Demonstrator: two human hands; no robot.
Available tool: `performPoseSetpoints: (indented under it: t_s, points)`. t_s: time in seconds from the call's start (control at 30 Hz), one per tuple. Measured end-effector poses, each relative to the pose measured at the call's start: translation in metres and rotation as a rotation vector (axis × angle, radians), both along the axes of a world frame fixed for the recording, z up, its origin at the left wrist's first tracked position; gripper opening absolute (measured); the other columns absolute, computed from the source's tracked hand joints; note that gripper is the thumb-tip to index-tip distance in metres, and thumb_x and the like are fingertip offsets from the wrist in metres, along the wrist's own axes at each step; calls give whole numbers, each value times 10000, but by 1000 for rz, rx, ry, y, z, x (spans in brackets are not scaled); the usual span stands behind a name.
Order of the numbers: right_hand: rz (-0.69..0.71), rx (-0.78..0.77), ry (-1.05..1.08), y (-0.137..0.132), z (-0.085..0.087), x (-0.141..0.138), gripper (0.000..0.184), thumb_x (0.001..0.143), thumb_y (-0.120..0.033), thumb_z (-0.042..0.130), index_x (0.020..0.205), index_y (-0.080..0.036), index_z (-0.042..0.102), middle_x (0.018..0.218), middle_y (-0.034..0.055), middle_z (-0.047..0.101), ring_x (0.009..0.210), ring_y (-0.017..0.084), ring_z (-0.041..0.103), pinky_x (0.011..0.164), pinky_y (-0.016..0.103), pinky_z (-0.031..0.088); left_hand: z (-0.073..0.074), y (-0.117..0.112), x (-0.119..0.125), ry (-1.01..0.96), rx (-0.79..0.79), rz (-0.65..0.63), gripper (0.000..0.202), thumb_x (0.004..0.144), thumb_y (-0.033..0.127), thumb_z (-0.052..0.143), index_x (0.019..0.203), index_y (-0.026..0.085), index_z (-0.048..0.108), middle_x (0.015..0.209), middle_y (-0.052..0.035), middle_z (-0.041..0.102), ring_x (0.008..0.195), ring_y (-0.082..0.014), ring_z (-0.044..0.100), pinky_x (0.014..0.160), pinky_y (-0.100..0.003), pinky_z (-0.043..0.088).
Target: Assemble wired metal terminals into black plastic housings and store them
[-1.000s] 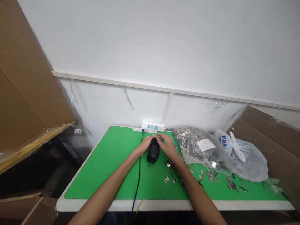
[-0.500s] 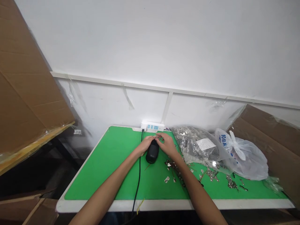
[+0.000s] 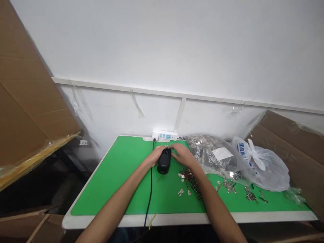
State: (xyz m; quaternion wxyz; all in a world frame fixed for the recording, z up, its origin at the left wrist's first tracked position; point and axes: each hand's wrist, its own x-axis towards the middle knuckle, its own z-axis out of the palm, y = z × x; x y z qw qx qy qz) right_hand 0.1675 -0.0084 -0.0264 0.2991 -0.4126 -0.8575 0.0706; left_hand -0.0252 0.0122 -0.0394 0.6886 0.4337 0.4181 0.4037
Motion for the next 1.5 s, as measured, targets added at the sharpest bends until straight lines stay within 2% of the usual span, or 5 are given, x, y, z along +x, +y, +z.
performPoseSetpoints:
  t_s: [0.2, 0.37, 0.53, 0.97, 1.5]
  points:
    - [50, -94, 195, 0, 2, 1, 343, 861, -145, 544, 1168, -217, 676, 1175, 102, 731, 1122, 273, 675, 1015, 443, 523, 2, -1, -1, 7, 0, -21, 341, 773, 484, 763, 846, 174, 641, 692, -17, 664, 564, -142, 557, 529, -261, 422]
    - [-40, -160, 333, 3, 2, -5, 180, 934, -360, 591, 980, -218, 692, 994, 76, 732, 969, 258, 682, 910, 420, 535, -1, 0, 1, 24, 40, -10, 361, 754, 486, 790, 839, 164, 651, 683, 8, 614, 602, -134, 533, 544, -250, 395]
    - [-67, -158, 353, 4, 0, -13, 171, 928, -338, 566, 858, -217, 664, 900, 67, 709, 885, 244, 661, 841, 390, 520, -4, 0, 3, 43, 59, -2, 369, 762, 501, 783, 827, 163, 650, 696, 5, 607, 637, -143, 531, 575, -260, 398]
    - [-95, -78, 331, 6, -5, -12, 114, 918, -264, 584, 832, -217, 642, 873, 51, 705, 852, 222, 654, 809, 349, 509, -4, 1, 2, 32, 57, -20, 457, 712, 564, 823, 826, 158, 649, 678, 13, 595, 609, -135, 536, 547, -250, 400]
    - [-94, -60, 427, 11, -16, -15, 163, 950, -317, 584, 862, -213, 673, 903, 57, 731, 881, 226, 679, 832, 365, 547, 0, -2, 1, -17, 4, -14, 483, 735, 595, 815, 867, 164, 644, 679, -18, 659, 555, -150, 593, 507, -251, 443]
